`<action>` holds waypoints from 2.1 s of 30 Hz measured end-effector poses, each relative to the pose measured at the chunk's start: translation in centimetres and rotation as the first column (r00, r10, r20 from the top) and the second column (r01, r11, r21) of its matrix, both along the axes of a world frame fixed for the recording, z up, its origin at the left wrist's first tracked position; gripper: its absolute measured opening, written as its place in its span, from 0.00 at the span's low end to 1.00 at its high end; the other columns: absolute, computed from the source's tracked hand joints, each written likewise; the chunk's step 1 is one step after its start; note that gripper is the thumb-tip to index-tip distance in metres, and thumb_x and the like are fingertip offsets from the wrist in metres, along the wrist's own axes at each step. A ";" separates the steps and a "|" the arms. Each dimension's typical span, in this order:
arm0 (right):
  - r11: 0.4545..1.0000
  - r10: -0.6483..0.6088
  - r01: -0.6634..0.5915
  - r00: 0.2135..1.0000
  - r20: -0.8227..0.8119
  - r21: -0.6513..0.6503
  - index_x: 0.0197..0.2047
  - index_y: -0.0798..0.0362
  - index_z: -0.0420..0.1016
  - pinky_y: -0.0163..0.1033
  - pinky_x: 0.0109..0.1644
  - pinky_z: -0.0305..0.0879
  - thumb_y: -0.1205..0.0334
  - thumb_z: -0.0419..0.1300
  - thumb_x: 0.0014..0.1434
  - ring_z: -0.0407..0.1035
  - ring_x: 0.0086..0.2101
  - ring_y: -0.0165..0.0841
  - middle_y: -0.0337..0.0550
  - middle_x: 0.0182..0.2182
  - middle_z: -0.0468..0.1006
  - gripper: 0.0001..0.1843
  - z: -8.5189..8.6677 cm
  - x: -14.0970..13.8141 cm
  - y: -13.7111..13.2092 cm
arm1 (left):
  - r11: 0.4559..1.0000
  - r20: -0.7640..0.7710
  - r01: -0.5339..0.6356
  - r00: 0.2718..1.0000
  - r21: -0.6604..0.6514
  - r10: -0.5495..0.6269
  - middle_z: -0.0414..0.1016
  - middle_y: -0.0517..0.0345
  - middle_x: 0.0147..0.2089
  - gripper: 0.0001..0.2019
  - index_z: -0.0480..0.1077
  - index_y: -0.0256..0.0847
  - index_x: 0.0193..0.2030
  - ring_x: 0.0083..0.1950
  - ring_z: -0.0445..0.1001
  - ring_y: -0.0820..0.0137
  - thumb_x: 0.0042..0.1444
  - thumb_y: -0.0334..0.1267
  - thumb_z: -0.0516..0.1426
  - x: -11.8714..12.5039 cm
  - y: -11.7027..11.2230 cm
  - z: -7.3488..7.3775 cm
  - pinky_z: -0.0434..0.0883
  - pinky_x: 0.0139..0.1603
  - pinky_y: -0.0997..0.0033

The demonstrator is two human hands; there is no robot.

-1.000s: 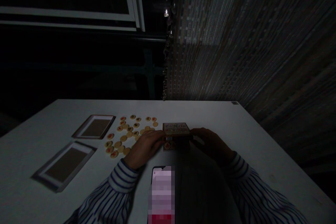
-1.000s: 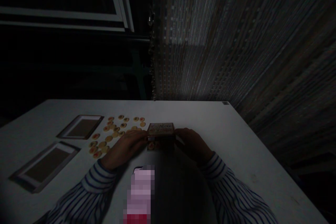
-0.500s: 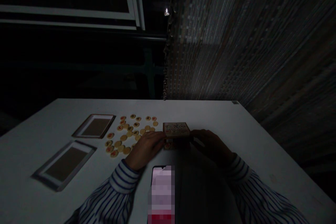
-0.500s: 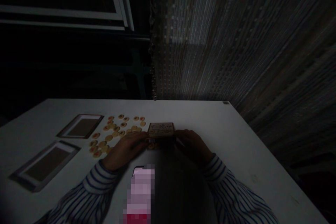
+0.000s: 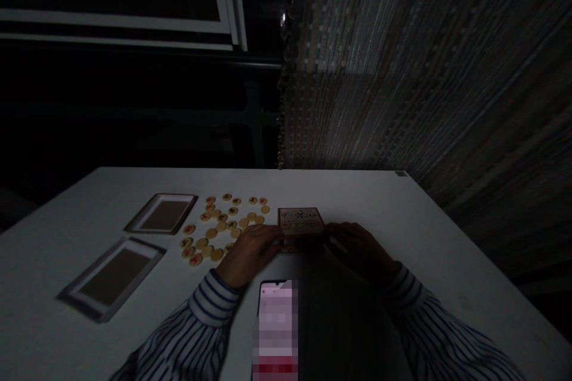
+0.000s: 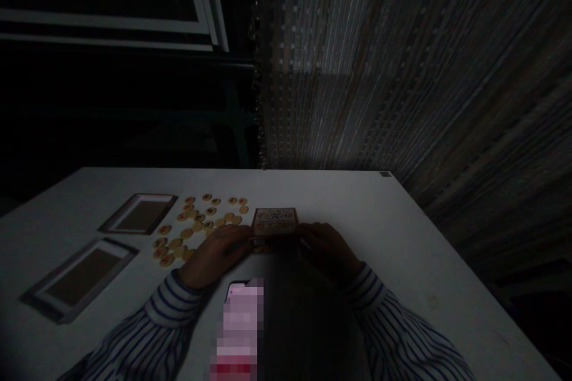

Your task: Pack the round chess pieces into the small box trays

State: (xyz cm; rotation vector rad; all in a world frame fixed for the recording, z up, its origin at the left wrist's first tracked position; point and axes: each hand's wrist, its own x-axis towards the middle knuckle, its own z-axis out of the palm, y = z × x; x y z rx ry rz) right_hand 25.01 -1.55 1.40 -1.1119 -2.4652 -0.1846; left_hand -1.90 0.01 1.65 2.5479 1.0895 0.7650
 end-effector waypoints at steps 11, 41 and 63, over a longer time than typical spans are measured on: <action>0.999 0.004 -0.007 0.998 0.066 0.054 0.48 0.55 0.65 0.44 0.40 0.64 0.66 0.52 0.56 0.67 0.40 0.36 0.50 0.43 0.72 0.15 -1.1 0.2 0.0 | 1.000 -0.024 0.004 1.000 -0.009 -0.005 0.72 0.55 0.45 0.13 0.65 0.43 0.47 0.45 0.69 0.68 0.54 0.33 0.51 -0.1 -0.1 -0.3 0.67 0.46 0.61; 0.977 0.058 -0.070 0.996 0.066 0.202 0.47 0.60 0.65 0.43 0.41 0.69 0.68 0.49 0.57 0.69 0.40 0.37 0.56 0.42 0.73 0.15 -3.2 0.1 -0.4 | 1.000 -0.040 0.000 0.999 0.007 0.000 0.71 0.56 0.47 0.14 0.65 0.43 0.47 0.48 0.68 0.70 0.54 0.31 0.50 -0.1 -0.4 -1.9 0.67 0.50 0.66; 0.980 0.072 -0.073 0.997 0.011 0.183 0.50 0.61 0.63 0.42 0.41 0.70 0.66 0.44 0.60 0.66 0.44 0.37 0.58 0.43 0.71 0.16 -5.0 0.1 -0.5 | 0.998 -0.086 -0.006 0.996 0.068 0.012 0.72 0.55 0.47 0.12 0.67 0.41 0.46 0.48 0.69 0.70 0.55 0.33 0.50 0.0 -0.5 -2.9 0.68 0.49 0.67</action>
